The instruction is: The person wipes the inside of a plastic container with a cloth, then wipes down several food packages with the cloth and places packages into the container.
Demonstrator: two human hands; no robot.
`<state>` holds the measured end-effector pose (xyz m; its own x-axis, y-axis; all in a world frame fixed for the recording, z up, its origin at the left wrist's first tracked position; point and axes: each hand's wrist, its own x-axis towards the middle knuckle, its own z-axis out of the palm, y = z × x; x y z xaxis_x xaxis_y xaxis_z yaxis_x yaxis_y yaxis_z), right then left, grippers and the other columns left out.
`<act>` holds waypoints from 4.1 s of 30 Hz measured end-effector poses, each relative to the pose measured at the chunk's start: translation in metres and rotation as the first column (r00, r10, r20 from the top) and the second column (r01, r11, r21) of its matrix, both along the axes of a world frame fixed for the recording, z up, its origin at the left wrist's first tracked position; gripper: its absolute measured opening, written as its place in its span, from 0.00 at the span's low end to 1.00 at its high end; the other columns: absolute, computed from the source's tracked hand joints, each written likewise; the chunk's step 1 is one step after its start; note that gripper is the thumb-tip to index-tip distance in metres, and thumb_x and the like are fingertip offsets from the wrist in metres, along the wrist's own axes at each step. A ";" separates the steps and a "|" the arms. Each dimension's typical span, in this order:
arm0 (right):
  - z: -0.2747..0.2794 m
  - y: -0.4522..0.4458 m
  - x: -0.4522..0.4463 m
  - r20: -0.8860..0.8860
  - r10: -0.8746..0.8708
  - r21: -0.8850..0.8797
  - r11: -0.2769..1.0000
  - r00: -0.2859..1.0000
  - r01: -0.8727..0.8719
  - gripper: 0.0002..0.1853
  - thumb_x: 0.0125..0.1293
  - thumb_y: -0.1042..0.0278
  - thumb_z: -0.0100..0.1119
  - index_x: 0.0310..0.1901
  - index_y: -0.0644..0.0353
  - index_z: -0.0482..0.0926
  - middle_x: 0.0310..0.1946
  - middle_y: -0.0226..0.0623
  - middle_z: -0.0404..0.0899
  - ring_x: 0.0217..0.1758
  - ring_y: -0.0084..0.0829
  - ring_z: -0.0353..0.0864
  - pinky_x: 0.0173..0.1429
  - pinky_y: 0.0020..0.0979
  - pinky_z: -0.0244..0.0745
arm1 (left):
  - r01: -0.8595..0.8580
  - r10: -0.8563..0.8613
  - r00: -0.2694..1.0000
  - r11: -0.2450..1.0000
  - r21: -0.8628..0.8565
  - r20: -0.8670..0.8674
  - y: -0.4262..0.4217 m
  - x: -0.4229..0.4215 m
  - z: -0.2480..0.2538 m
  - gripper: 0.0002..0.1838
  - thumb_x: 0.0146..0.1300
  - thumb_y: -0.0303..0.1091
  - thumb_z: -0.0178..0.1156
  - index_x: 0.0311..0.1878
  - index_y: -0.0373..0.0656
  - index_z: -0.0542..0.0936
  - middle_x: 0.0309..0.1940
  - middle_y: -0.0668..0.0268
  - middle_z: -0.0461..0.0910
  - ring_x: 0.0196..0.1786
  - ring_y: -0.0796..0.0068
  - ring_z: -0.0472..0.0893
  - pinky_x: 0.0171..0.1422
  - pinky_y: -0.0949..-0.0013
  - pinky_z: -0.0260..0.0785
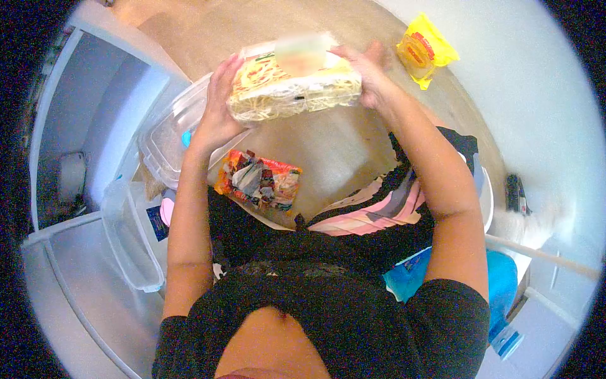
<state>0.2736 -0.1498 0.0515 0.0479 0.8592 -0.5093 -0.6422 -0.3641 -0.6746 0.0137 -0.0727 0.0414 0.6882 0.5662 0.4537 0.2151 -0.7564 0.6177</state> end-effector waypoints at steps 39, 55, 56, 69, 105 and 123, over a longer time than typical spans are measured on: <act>0.038 -0.026 -0.004 0.752 0.042 -0.401 0.820 -0.658 -0.407 0.09 0.46 0.75 0.54 0.31 0.51 0.78 0.34 0.29 0.77 0.39 0.35 0.76 0.40 0.35 0.72 | -0.293 0.277 0.956 0.900 0.322 0.094 0.010 0.050 -0.016 0.27 0.37 0.21 0.60 0.46 0.49 0.75 0.49 0.68 0.74 0.59 0.58 0.68 0.61 0.52 0.61; 0.019 -0.017 0.005 0.755 0.061 -0.411 0.820 -0.653 -0.399 0.10 0.52 0.70 0.55 0.37 0.48 0.79 0.42 0.29 0.74 0.44 0.37 0.71 0.49 0.42 0.66 | -0.297 0.258 0.952 0.905 0.305 0.162 0.009 0.041 -0.012 0.25 0.39 0.18 0.56 0.46 0.46 0.75 0.47 0.65 0.75 0.56 0.59 0.71 0.58 0.62 0.65; 0.018 -0.019 0.000 0.813 -0.105 -0.202 0.871 -0.573 -0.447 0.13 0.52 0.70 0.57 0.41 0.47 0.77 0.43 0.29 0.74 0.44 0.38 0.71 0.50 0.41 0.66 | -0.296 0.256 0.953 0.905 0.305 0.163 0.009 0.041 -0.011 0.25 0.39 0.18 0.56 0.46 0.46 0.75 0.47 0.65 0.75 0.56 0.59 0.71 0.58 0.62 0.65; 0.018 0.006 -0.020 0.889 -0.287 0.030 0.814 -0.356 -0.581 0.09 0.58 0.61 0.52 0.39 0.52 0.77 0.38 0.32 0.76 0.43 0.35 0.77 0.48 0.41 0.70 | -0.237 0.283 0.957 0.895 -0.378 0.071 0.002 0.036 -0.019 0.23 0.42 0.24 0.66 0.46 0.37 0.75 0.41 0.59 0.76 0.46 0.65 0.76 0.51 0.69 0.67; -0.008 -0.023 -0.062 0.808 -0.557 0.331 0.696 -0.190 -0.637 0.09 0.53 0.63 0.57 0.35 0.53 0.75 0.23 0.31 0.73 0.30 0.34 0.77 0.36 0.38 0.71 | -0.310 0.364 0.922 0.897 -0.315 0.132 0.017 0.066 0.001 0.09 0.61 0.34 0.55 0.36 0.37 0.74 0.25 0.67 0.76 0.29 0.79 0.74 0.33 0.75 0.66; -0.116 -0.066 -0.201 0.946 -0.197 -0.089 0.606 -0.257 -0.791 0.18 0.44 0.61 0.64 0.36 0.58 0.72 0.38 0.40 0.70 0.46 0.40 0.70 0.50 0.39 0.67 | -0.233 0.382 0.904 0.816 -0.529 0.191 0.033 0.039 -0.017 0.05 0.58 0.27 0.55 0.35 0.37 0.72 0.24 0.68 0.74 0.26 0.81 0.71 0.31 0.75 0.65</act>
<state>0.0729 -0.2160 -0.0646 -0.4090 0.9035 0.1279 0.8277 0.4263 -0.3649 0.0530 -0.0401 0.0246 0.3275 0.9217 0.2078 0.1496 -0.2677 0.9518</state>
